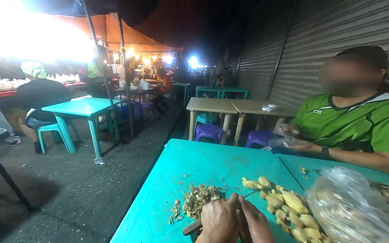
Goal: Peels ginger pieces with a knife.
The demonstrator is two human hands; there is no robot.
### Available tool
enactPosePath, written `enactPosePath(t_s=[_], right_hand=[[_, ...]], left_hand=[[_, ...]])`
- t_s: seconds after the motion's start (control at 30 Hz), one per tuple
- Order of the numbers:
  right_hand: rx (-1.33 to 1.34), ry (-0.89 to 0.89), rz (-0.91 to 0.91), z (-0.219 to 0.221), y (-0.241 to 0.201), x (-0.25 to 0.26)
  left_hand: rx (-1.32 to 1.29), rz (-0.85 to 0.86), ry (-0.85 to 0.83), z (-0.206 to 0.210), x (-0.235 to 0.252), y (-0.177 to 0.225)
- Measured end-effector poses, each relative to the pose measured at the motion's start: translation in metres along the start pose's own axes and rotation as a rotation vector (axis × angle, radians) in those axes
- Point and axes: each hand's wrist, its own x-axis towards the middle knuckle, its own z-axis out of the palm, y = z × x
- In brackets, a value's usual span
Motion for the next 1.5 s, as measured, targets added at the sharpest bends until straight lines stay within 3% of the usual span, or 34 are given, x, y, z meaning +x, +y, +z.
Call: enactPosePath(t_s=[0.1,0.23,0.33,0.53,0.83,0.97,1.1,1.23,1.37,1.5], right_hand=[[-0.080,0.046,-0.019,-0.003,-0.006,-0.003],[0.144,-0.052,0.211,-0.002,-0.015,-0.001],[0.246,-0.140,0.170,0.000,-0.013,-0.004],[0.250,-0.112,0.116,0.002,-0.004,-0.001],[0.116,-0.063,0.070,-0.004,0.003,0.002],[0.166,-0.182,0.287,-0.005,-0.005,0.001],[0.388,-0.279,0.503,-0.015,-0.017,0.001],[0.272,-0.240,0.408,-0.009,-0.022,-0.006],[0.127,-0.252,0.328,-0.008,-0.023,-0.002],[0.029,-0.208,0.293,-0.012,-0.021,0.002]], left_hand=[[-0.020,-0.089,-0.035,-0.008,0.003,-0.005],[-0.063,-0.050,-0.033,-0.002,-0.001,0.001],[-0.066,-0.003,-0.057,0.007,-0.006,0.011],[-0.102,-0.003,-0.134,0.004,-0.004,0.006],[0.000,0.038,0.021,0.005,-0.005,0.003],[-0.029,-0.109,-0.007,-0.010,0.001,-0.007],[-0.079,-0.217,0.059,-0.021,0.005,-0.019],[-0.069,-0.190,0.125,-0.019,0.008,-0.025],[-0.029,-0.257,0.066,-0.018,0.013,-0.028],[0.006,-0.205,0.008,-0.017,0.007,-0.018]])
